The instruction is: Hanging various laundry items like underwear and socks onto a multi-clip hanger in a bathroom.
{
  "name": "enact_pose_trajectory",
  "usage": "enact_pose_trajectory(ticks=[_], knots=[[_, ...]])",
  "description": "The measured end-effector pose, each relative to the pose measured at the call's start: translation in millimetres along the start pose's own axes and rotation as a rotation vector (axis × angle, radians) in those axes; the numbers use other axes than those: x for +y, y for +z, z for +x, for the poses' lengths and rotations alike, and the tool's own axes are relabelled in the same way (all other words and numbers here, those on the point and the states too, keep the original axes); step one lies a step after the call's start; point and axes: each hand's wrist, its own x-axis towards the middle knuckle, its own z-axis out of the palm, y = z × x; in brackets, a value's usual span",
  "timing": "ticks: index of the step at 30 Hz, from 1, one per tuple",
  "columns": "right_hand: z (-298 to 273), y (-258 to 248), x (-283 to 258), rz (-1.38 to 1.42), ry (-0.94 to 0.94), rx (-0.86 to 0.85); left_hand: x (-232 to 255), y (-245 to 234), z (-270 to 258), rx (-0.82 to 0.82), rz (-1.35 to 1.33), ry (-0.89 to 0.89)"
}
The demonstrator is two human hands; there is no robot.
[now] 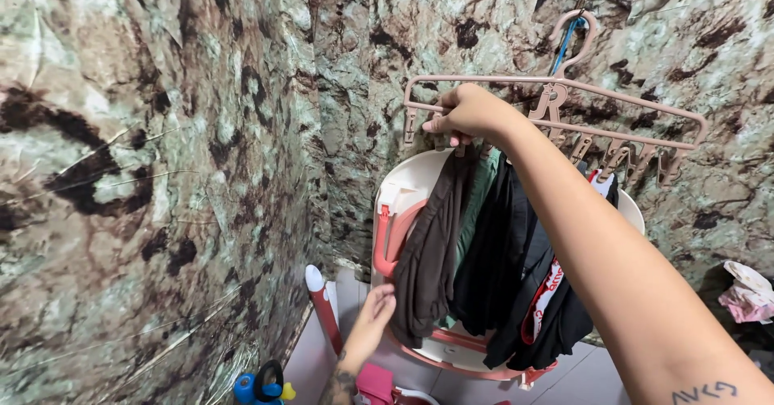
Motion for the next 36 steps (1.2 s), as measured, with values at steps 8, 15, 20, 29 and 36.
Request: enact_pose_trajectory(ticks=[8, 15, 20, 29, 36], knots=[[-6.7, -4.6, -3.7, 0.138, 0.046, -0.084, 22.8, 20.4, 25.6, 0.046, -0.657, -0.569], [4.2, -8.1, 14.8, 0.242, 0.033, -0.142, -24.8, -18.8, -23.3, -0.065, -0.913, -0.54], [-3.3, -4.1, 7.2, 0.156, 0.007, -0.064, 39.6, -27.5, -38.9, 0.244, -0.323, -0.276], [-8.5, -6.5, 8.1, 0.233, 0.07, -0.064, 91.1, -23.3, -49.3, 0.308, -0.421, -0.181], [-0.5, 0.1, 16.7, 0.208, 0.03, -0.008, 132.2, -18.0, -13.1, 0.569, -0.437, 0.096]])
